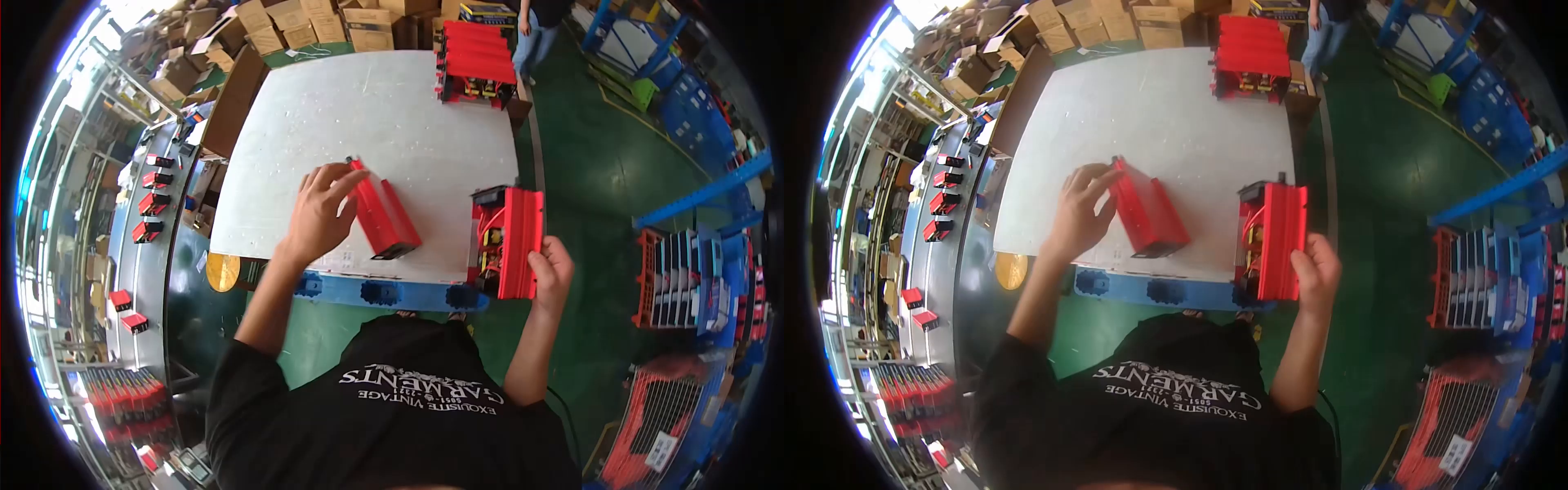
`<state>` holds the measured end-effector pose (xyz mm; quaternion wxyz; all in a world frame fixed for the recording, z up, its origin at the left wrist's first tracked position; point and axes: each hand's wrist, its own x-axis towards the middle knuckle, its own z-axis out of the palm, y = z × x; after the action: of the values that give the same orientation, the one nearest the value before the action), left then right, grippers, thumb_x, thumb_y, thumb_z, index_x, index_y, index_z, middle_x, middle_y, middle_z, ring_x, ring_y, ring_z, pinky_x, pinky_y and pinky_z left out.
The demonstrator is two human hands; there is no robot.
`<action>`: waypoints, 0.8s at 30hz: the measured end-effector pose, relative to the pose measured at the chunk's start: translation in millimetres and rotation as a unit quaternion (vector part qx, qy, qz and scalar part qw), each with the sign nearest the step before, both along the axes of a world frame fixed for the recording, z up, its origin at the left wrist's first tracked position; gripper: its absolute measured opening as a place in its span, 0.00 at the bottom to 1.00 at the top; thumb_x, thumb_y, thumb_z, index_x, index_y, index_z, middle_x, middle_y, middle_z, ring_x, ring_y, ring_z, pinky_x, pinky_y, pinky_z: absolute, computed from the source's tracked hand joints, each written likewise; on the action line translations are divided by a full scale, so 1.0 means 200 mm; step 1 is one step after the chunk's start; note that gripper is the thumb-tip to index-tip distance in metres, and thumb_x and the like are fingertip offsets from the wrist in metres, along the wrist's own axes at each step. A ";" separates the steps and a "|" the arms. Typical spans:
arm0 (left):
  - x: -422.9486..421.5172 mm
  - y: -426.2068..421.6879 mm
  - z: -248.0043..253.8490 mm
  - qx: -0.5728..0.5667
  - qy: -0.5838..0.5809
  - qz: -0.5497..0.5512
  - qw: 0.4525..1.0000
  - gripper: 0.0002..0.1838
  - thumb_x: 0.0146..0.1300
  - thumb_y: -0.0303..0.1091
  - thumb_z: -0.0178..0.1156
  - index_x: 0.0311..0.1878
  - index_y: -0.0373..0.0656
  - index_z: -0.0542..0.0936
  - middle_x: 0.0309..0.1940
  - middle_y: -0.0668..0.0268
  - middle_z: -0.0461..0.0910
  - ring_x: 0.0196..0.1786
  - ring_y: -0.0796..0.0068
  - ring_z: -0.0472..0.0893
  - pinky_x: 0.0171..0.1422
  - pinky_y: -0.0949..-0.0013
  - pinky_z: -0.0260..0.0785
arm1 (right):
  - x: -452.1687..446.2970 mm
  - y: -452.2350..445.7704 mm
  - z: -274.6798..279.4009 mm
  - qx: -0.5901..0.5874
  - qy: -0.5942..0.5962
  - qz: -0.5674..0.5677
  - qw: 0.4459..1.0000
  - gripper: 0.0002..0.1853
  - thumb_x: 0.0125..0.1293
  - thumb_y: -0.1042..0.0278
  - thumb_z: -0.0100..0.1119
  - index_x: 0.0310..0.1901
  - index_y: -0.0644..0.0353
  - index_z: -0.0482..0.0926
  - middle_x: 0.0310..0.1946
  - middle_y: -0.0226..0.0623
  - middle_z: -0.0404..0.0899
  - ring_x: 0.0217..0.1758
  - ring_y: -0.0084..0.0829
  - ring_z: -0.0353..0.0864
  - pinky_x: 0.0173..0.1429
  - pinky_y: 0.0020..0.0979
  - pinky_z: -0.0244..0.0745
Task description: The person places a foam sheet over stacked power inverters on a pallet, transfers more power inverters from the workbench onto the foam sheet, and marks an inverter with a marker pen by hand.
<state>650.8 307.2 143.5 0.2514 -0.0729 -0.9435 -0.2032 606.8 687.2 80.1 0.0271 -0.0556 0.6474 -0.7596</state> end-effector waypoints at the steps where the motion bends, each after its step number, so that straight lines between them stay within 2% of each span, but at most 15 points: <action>1: -0.04 0.03 0.07 -0.066 0.038 -0.052 0.996 0.16 0.57 0.25 0.64 0.50 0.45 0.84 0.51 0.59 0.82 0.55 0.58 0.80 0.64 0.49 0.68 | -0.04 0.05 0.01 0.035 -0.009 0.022 0.999 0.12 0.65 0.77 0.53 0.47 0.74 0.78 0.38 0.35 0.84 0.38 0.19 0.80 0.47 0.22 0.73; 4: -0.22 -0.01 0.04 -0.134 -0.080 -0.243 0.957 0.14 0.53 0.24 0.64 0.44 0.45 0.85 0.44 0.63 0.83 0.56 0.60 0.79 0.67 0.49 0.64 | -0.14 0.18 0.06 0.039 0.000 0.077 0.996 0.14 0.65 0.76 0.53 0.50 0.74 0.78 0.38 0.35 0.84 0.38 0.17 0.79 0.46 0.22 0.73; 7: -0.35 -0.03 0.09 -0.178 -0.244 -0.205 0.931 0.10 0.50 0.24 0.63 0.36 0.46 0.85 0.40 0.66 0.84 0.55 0.62 0.79 0.65 0.55 0.65 | -0.21 0.31 0.06 0.029 -0.009 0.104 0.994 0.15 0.65 0.77 0.53 0.51 0.75 0.79 0.38 0.35 0.85 0.38 0.17 0.79 0.45 0.22 0.72; 8: -0.37 0.01 0.14 -0.166 -0.234 -0.193 0.938 0.07 0.50 0.24 0.61 0.31 0.46 0.84 0.35 0.67 0.84 0.53 0.65 0.80 0.64 0.58 0.64 | -0.22 0.38 0.05 0.028 -0.010 0.108 0.994 0.15 0.65 0.77 0.52 0.51 0.75 0.79 0.38 0.35 0.85 0.38 0.16 0.79 0.45 0.22 0.72; 9: -0.42 0.04 0.22 -0.241 -0.290 -0.177 0.909 0.06 0.51 0.24 0.61 0.31 0.46 0.84 0.35 0.66 0.84 0.52 0.65 0.80 0.66 0.58 0.64 | -0.23 0.44 0.04 0.030 -0.013 0.111 0.993 0.15 0.65 0.77 0.52 0.51 0.75 0.79 0.38 0.35 0.85 0.37 0.16 0.79 0.44 0.22 0.72; 11: -0.44 0.11 0.30 -0.258 -0.292 -0.162 0.907 0.04 0.52 0.25 0.62 0.30 0.46 0.85 0.35 0.65 0.85 0.51 0.65 0.80 0.67 0.57 0.64 | -0.26 0.54 0.00 0.031 -0.013 0.122 0.992 0.15 0.66 0.76 0.52 0.51 0.74 0.79 0.37 0.34 0.85 0.37 0.17 0.79 0.44 0.22 0.72; 12: -0.45 0.12 0.32 -0.241 -0.307 -0.167 0.906 0.04 0.53 0.26 0.63 0.31 0.45 0.85 0.36 0.64 0.85 0.50 0.62 0.80 0.66 0.58 0.67 | -0.26 0.57 0.00 0.033 -0.018 0.116 0.993 0.15 0.66 0.76 0.52 0.51 0.74 0.79 0.36 0.33 0.85 0.37 0.17 0.79 0.44 0.21 0.72; 15: -0.47 0.12 0.37 -0.227 -0.387 -0.149 0.881 0.03 0.56 0.27 0.64 0.33 0.43 0.85 0.37 0.62 0.86 0.50 0.59 0.80 0.62 0.58 0.71 | -0.24 0.66 -0.03 0.044 -0.017 0.113 0.993 0.14 0.66 0.76 0.53 0.51 0.74 0.79 0.35 0.32 0.84 0.36 0.16 0.78 0.43 0.21 0.72; 16: -0.47 0.10 0.38 -0.223 -0.390 -0.183 0.874 0.05 0.60 0.28 0.64 0.37 0.42 0.86 0.39 0.61 0.86 0.51 0.58 0.80 0.59 0.59 0.74 | -0.22 0.69 -0.05 0.055 -0.009 0.109 0.993 0.14 0.66 0.76 0.53 0.50 0.74 0.79 0.35 0.32 0.84 0.36 0.15 0.78 0.43 0.21 0.71; 20: -0.50 0.17 0.42 -0.195 -0.394 -0.180 0.880 0.08 0.63 0.30 0.63 0.43 0.42 0.88 0.41 0.59 0.87 0.51 0.57 0.81 0.59 0.59 0.75 | -0.15 0.77 -0.09 0.048 -0.005 0.080 0.996 0.13 0.67 0.77 0.53 0.50 0.73 0.79 0.34 0.30 0.83 0.34 0.14 0.76 0.40 0.21 0.70; 23: -0.58 0.23 0.46 -0.166 -0.363 -0.172 0.901 0.08 0.64 0.30 0.63 0.42 0.41 0.88 0.39 0.58 0.86 0.48 0.56 0.82 0.57 0.59 0.76 | -0.09 0.80 -0.10 0.041 -0.014 0.062 0.997 0.13 0.67 0.77 0.53 0.50 0.73 0.79 0.34 0.30 0.83 0.33 0.14 0.76 0.39 0.20 0.70; 24: -0.63 0.21 0.43 -0.158 -0.320 -0.181 0.916 0.07 0.64 0.29 0.62 0.41 0.40 0.88 0.37 0.56 0.85 0.46 0.55 0.82 0.54 0.58 0.76 | -0.07 0.81 -0.11 0.051 -0.015 0.060 0.997 0.13 0.67 0.77 0.53 0.50 0.74 0.79 0.34 0.29 0.83 0.33 0.14 0.76 0.39 0.20 0.70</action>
<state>524.2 350.0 229.3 -0.1202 -0.2126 -0.9639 -0.1057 593.6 849.9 58.7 0.0847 -0.0814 0.6800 -0.7237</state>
